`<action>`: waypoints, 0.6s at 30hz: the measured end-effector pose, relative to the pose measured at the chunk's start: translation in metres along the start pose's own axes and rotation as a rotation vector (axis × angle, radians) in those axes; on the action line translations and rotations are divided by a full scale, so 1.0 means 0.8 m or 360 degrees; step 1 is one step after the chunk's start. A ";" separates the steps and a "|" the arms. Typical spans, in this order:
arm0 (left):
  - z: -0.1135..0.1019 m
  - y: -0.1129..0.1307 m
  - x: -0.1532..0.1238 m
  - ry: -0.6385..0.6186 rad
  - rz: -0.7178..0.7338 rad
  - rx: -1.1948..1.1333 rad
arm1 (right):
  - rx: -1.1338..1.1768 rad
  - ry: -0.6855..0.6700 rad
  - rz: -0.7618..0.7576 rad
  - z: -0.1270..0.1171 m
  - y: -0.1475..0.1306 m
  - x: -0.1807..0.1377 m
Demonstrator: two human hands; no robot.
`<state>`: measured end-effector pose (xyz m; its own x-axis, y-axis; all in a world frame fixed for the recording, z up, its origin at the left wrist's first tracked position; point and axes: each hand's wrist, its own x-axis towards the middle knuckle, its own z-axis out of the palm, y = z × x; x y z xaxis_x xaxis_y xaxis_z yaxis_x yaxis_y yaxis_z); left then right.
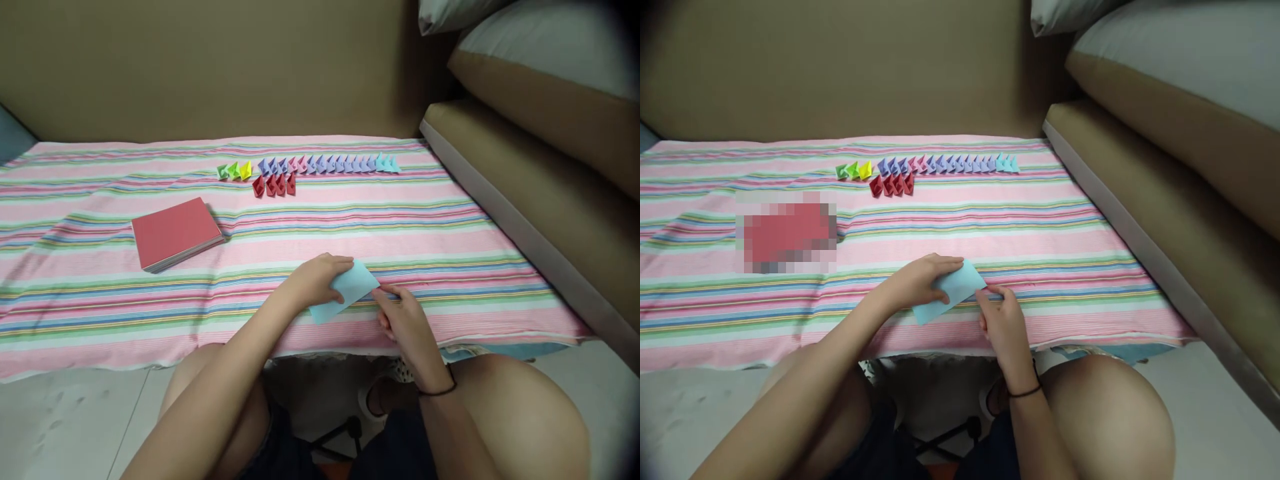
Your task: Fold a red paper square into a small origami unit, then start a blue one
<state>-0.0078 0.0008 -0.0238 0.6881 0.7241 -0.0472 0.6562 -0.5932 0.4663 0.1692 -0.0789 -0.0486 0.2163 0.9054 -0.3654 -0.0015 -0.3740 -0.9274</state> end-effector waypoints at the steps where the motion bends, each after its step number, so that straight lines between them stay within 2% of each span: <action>1: 0.000 -0.002 -0.001 0.0019 -0.0007 -0.0039 | -0.0043 -0.0048 -0.0003 0.000 -0.005 0.009; 5: 0.001 -0.006 0.000 0.0203 -0.0059 -0.0226 | -0.0125 -0.0200 -0.0151 -0.001 -0.021 0.030; 8: -0.003 0.000 -0.001 0.0496 -0.0237 -0.0478 | -0.0066 -0.0188 -0.0315 -0.003 -0.027 0.027; 11: -0.013 0.014 -0.009 0.0679 -0.0317 -0.0732 | -0.0145 -0.0179 -0.0499 -0.008 -0.033 0.014; 15: -0.024 0.035 -0.030 0.0901 -0.0187 -0.0619 | -0.0433 -0.0124 -0.0840 -0.015 -0.056 -0.001; 18: -0.030 0.048 -0.045 0.0925 -0.0064 -0.0445 | -0.0408 -0.0276 -0.0945 -0.014 -0.083 -0.012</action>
<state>-0.0147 -0.0397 0.0170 0.3333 0.8628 0.3801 0.5183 -0.5044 0.6906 0.1781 -0.0652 0.0174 -0.0511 0.9834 0.1740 0.3063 0.1812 -0.9345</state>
